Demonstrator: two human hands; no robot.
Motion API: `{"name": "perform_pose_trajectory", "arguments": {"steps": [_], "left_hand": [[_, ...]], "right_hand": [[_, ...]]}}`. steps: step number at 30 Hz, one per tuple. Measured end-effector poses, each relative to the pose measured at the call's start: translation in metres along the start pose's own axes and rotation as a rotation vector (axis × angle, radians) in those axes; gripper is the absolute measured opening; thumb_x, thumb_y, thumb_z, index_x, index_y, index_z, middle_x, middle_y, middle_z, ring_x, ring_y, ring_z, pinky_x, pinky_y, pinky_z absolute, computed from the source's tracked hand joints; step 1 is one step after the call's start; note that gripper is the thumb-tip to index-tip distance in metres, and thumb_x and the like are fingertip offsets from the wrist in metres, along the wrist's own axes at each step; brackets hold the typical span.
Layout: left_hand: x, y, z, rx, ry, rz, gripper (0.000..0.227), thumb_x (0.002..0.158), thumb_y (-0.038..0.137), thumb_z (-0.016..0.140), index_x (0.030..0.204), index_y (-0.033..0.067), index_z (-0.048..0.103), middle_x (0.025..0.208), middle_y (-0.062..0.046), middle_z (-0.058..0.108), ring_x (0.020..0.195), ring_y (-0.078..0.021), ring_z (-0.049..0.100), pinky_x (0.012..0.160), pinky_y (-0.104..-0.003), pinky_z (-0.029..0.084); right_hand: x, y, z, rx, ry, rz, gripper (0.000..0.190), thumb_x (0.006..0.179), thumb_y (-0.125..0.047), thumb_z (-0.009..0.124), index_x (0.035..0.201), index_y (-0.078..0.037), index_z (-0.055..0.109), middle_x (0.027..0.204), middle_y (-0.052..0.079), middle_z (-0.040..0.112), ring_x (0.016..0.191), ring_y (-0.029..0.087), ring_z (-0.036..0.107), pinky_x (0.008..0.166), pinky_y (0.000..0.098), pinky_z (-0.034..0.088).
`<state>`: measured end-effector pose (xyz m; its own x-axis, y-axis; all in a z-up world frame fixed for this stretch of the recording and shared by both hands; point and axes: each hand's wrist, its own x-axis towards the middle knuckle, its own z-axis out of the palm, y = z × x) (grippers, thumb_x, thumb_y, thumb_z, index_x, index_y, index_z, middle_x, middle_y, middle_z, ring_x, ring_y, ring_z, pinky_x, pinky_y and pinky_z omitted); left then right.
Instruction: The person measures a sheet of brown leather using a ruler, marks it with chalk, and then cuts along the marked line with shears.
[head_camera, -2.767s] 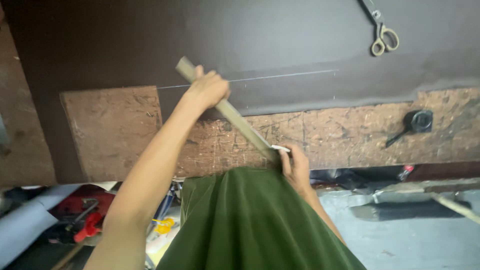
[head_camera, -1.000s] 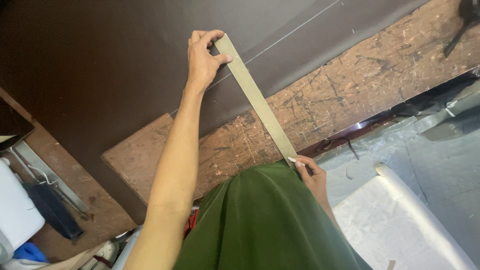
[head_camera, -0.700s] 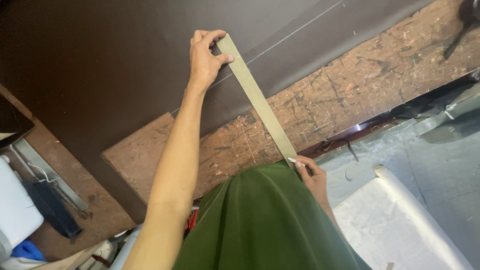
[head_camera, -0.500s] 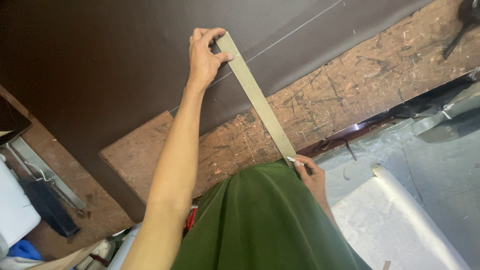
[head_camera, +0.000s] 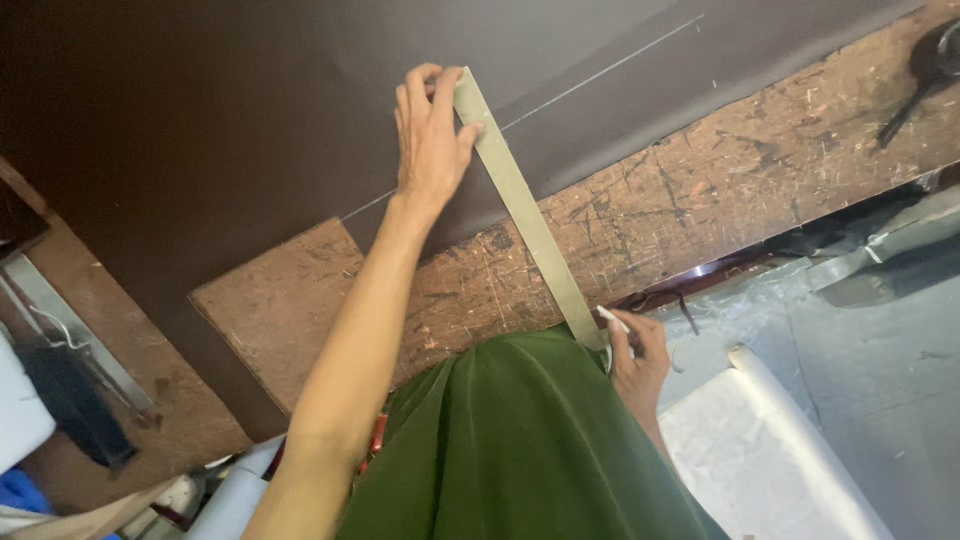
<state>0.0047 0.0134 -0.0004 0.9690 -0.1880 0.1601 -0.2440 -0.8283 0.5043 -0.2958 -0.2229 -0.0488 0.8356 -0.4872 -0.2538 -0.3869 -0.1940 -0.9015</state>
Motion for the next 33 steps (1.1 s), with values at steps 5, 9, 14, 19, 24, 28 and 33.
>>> {"name": "perform_pose_trajectory", "arguments": {"steps": [5, 9, 14, 19, 24, 28, 33], "left_hand": [[-0.021, 0.020, 0.009, 0.098, -0.154, -0.014, 0.095, 0.064, 0.026, 0.096, 0.141, -0.0013, 0.049, 0.152, -0.026, 0.034, 0.140, -0.0447, 0.035, 0.110, -0.057, 0.034], [-0.026, 0.022, 0.014, 0.121, -0.222, -0.016, 0.108, 0.060, 0.034, 0.098, 0.147, -0.0003, 0.045, 0.159, -0.026, 0.026, 0.145, -0.0464, 0.027, 0.115, -0.061, 0.027], [-0.031, 0.012, 0.020, 0.112, -0.210, -0.003, 0.109, 0.061, 0.036, 0.097, 0.149, 0.0011, 0.044, 0.161, -0.025, 0.025, 0.147, -0.0455, 0.027, 0.117, -0.060, 0.026], [-0.033, 0.011, 0.020, 0.117, -0.221, 0.004, 0.106, 0.064, 0.036, 0.095, 0.151, 0.0023, 0.045, 0.163, -0.024, 0.024, 0.149, -0.0449, 0.026, 0.118, -0.059, 0.027], [-0.033, 0.012, 0.019, 0.121, -0.221, -0.011, 0.109, 0.061, 0.039, 0.095, 0.151, 0.0037, 0.043, 0.163, -0.023, 0.024, 0.148, -0.0441, 0.025, 0.118, -0.059, 0.025], [-0.035, 0.010, 0.021, 0.112, -0.202, 0.013, 0.108, 0.062, 0.039, 0.095, 0.151, 0.0044, 0.044, 0.162, -0.024, 0.024, 0.148, -0.0437, 0.025, 0.119, -0.059, 0.024], [-0.036, 0.010, 0.019, 0.109, -0.204, 0.008, 0.107, 0.064, 0.038, 0.095, 0.152, 0.0039, 0.044, 0.164, -0.023, 0.025, 0.150, -0.0432, 0.025, 0.120, -0.057, 0.025]], "right_hand": [[0.015, -0.005, 0.009, 0.080, -0.066, 0.079, 0.016, 0.097, -0.014, 0.070, 0.111, -0.006, 0.073, 0.107, 0.005, 0.067, 0.090, 0.013, 0.068, 0.078, 0.0270, 0.056], [0.010, 0.000, 0.011, -0.021, -0.110, 0.100, 0.017, 0.097, -0.013, 0.072, 0.110, -0.004, 0.077, 0.104, 0.008, 0.072, 0.089, 0.014, 0.064, 0.078, 0.0268, 0.051], [-0.003, 0.013, 0.014, 0.108, -0.162, 0.270, 0.019, 0.097, -0.014, 0.071, 0.109, -0.001, 0.077, 0.102, 0.007, 0.073, 0.089, 0.010, 0.063, 0.079, 0.0245, 0.050], [-0.004, 0.020, 0.017, 0.141, -0.156, 0.228, 0.020, 0.096, -0.013, 0.071, 0.107, 0.002, 0.076, 0.104, 0.005, 0.073, 0.092, 0.010, 0.064, 0.082, 0.0240, 0.050], [-0.006, 0.019, 0.017, 0.115, -0.143, 0.174, 0.020, 0.096, -0.013, 0.071, 0.107, 0.003, 0.076, 0.106, 0.006, 0.073, 0.097, 0.011, 0.066, 0.087, 0.0248, 0.050], [-0.006, 0.021, 0.016, 0.125, -0.139, 0.193, 0.020, 0.096, -0.013, 0.071, 0.107, 0.003, 0.076, 0.105, 0.007, 0.073, 0.096, 0.012, 0.065, 0.086, 0.0261, 0.050], [-0.007, 0.018, 0.016, 0.091, -0.134, 0.090, 0.016, 0.096, -0.010, 0.072, 0.106, 0.001, 0.076, 0.107, 0.009, 0.074, 0.098, 0.014, 0.066, 0.089, 0.0266, 0.050]]}}
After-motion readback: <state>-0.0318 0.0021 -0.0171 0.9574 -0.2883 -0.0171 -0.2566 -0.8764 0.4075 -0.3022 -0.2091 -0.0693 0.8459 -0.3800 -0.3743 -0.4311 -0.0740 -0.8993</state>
